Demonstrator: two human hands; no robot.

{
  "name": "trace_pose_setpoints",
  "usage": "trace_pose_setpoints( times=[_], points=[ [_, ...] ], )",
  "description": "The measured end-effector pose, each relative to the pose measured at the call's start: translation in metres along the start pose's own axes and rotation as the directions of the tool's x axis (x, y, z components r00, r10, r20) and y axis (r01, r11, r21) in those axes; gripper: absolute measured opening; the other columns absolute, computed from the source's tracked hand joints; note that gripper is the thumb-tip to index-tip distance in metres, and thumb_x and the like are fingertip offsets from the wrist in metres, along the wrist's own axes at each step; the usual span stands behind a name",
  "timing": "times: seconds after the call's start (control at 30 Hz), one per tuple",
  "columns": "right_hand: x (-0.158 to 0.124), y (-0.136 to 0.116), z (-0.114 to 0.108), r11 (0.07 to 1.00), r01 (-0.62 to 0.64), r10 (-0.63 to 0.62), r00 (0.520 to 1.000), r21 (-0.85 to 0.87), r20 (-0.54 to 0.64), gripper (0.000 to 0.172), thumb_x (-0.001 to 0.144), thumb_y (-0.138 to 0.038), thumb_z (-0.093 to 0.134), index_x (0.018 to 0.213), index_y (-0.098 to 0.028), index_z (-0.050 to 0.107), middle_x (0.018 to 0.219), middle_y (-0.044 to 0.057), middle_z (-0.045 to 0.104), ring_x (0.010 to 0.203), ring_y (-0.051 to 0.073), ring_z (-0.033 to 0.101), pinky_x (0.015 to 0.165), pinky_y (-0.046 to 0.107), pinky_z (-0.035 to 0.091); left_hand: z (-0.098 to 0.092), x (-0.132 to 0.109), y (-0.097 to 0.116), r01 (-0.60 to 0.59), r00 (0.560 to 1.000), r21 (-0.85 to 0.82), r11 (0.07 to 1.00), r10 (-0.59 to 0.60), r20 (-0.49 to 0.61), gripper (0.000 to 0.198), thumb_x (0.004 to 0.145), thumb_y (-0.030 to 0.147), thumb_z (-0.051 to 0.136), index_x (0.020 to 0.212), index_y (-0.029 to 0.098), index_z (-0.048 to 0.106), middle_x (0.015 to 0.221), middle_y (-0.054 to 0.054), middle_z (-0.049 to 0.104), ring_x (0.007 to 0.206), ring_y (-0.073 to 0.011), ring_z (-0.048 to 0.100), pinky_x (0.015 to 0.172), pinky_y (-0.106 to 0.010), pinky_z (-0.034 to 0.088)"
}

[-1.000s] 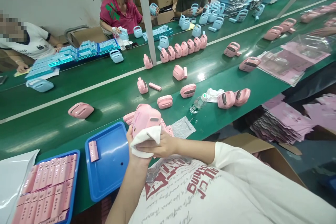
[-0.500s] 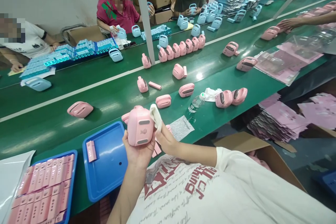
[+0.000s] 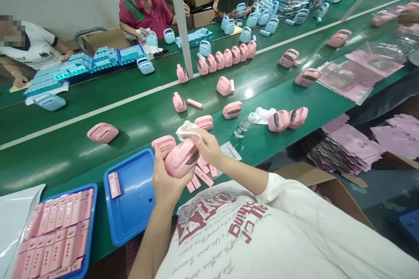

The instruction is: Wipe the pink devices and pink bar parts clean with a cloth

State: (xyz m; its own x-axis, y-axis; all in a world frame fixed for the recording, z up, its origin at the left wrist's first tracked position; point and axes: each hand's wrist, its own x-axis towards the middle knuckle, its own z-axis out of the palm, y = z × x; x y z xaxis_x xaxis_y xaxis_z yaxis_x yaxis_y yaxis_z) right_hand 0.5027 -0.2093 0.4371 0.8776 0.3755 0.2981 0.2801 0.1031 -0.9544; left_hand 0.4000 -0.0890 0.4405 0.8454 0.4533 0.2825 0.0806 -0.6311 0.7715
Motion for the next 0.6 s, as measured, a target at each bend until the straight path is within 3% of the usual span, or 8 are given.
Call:
trace_pose_setpoints(
  times=[0.03,0.1,0.17,0.2,0.3,0.37,0.43,0.6],
  points=[
    [-0.003,-0.002,0.001,0.982,0.157,-0.146,0.984,-0.104,0.100,0.043,0.088,-0.053,0.040,0.095,-0.021,0.068,0.104,0.007,0.069,0.106,0.021,0.058,0.097,0.039,0.040,0.002,-0.001,-0.001,-0.023,1.000,0.027,0.999,0.023,0.000,0.122,0.050,0.035,0.083,0.148,0.024,0.012,0.114,-0.009,0.060,0.104,-0.0276,0.058,0.088,-0.040,0.046],
    [-0.006,-0.002,0.002,0.880,0.428,-0.338,0.868,-0.206,0.363,0.037,0.088,-0.050,0.043,0.098,-0.024,0.068,0.109,0.005,0.068,0.111,0.021,0.056,0.102,0.041,0.035,0.005,-0.003,-0.005,-0.094,0.995,0.103,0.990,0.097,-0.024,0.121,0.055,0.037,0.081,0.148,0.021,0.005,0.113,-0.011,0.061,0.097,-0.0287,0.061,0.079,-0.039,0.049],
    [-0.004,0.001,-0.002,0.788,0.585,-0.409,0.732,-0.194,0.545,0.034,0.087,-0.050,0.044,0.097,-0.027,0.068,0.106,0.003,0.069,0.108,0.020,0.058,0.100,0.040,0.037,0.005,-0.003,-0.008,-0.222,0.972,0.168,0.960,0.233,-0.045,0.116,0.061,0.038,0.077,0.148,0.016,0.003,0.114,-0.015,0.061,0.096,-0.0305,0.062,0.075,-0.039,0.050],
    [-0.001,0.003,-0.005,0.768,0.615,-0.430,0.702,-0.178,0.568,0.035,0.087,-0.051,0.043,0.096,-0.027,0.068,0.106,0.003,0.069,0.107,0.019,0.059,0.097,0.040,0.039,0.005,-0.002,-0.009,-0.297,0.949,0.193,0.935,0.312,-0.051,0.115,0.063,0.037,0.076,0.148,0.015,0.002,0.115,-0.016,0.060,0.098,-0.0309,0.061,0.076,-0.040,0.050],
    [0.010,0.011,-0.018,0.798,0.581,-0.475,0.768,-0.157,0.430,0.042,0.089,-0.052,0.036,0.095,-0.023,0.066,0.102,0.008,0.068,0.099,0.020,0.060,0.086,0.038,0.045,0.002,-0.001,-0.010,-0.498,0.845,0.257,0.828,0.530,-0.071,0.116,0.061,0.033,0.078,0.148,0.015,0.004,0.116,-0.016,0.060,0.104,-0.0307,0.058,0.084,-0.043,0.047],
    [0.013,0.015,-0.023,0.822,0.551,-0.489,0.813,-0.146,0.315,0.044,0.088,-0.055,0.035,0.081,-0.022,0.063,0.084,0.009,0.066,0.082,0.020,0.060,0.076,0.037,0.047,0.002,-0.001,-0.012,-0.586,0.764,0.317,0.746,0.639,-0.091,0.108,0.060,0.032,0.079,0.146,0.016,0.016,0.114,-0.017,0.059,0.104,-0.0311,0.058,0.085,-0.043,0.046],
    [0.010,0.019,-0.024,0.816,0.555,-0.500,0.818,-0.162,0.283,0.049,0.087,-0.059,0.032,0.063,-0.024,0.057,0.064,0.006,0.059,0.064,0.019,0.054,0.067,0.038,0.045,0.004,-0.003,-0.015,-0.653,0.687,0.364,0.665,0.722,-0.086,0.097,0.060,0.032,0.080,0.141,0.014,0.031,0.111,-0.019,0.059,0.103,-0.0318,0.057,0.085,-0.043,0.047],
    [-0.011,0.015,-0.021,0.759,0.605,-0.439,0.749,-0.241,0.496,0.053,0.087,-0.055,0.036,0.046,-0.024,0.048,0.047,0.001,0.045,0.046,0.014,0.040,0.058,0.034,0.038,0.011,-0.011,-0.024,-0.721,0.591,0.393,0.571,0.802,-0.081,0.068,0.063,0.022,0.077,0.124,0.012,0.050,0.107,-0.018,0.058,0.107,-0.0300,0.055,0.093,-0.045,0.044]
  ],
)
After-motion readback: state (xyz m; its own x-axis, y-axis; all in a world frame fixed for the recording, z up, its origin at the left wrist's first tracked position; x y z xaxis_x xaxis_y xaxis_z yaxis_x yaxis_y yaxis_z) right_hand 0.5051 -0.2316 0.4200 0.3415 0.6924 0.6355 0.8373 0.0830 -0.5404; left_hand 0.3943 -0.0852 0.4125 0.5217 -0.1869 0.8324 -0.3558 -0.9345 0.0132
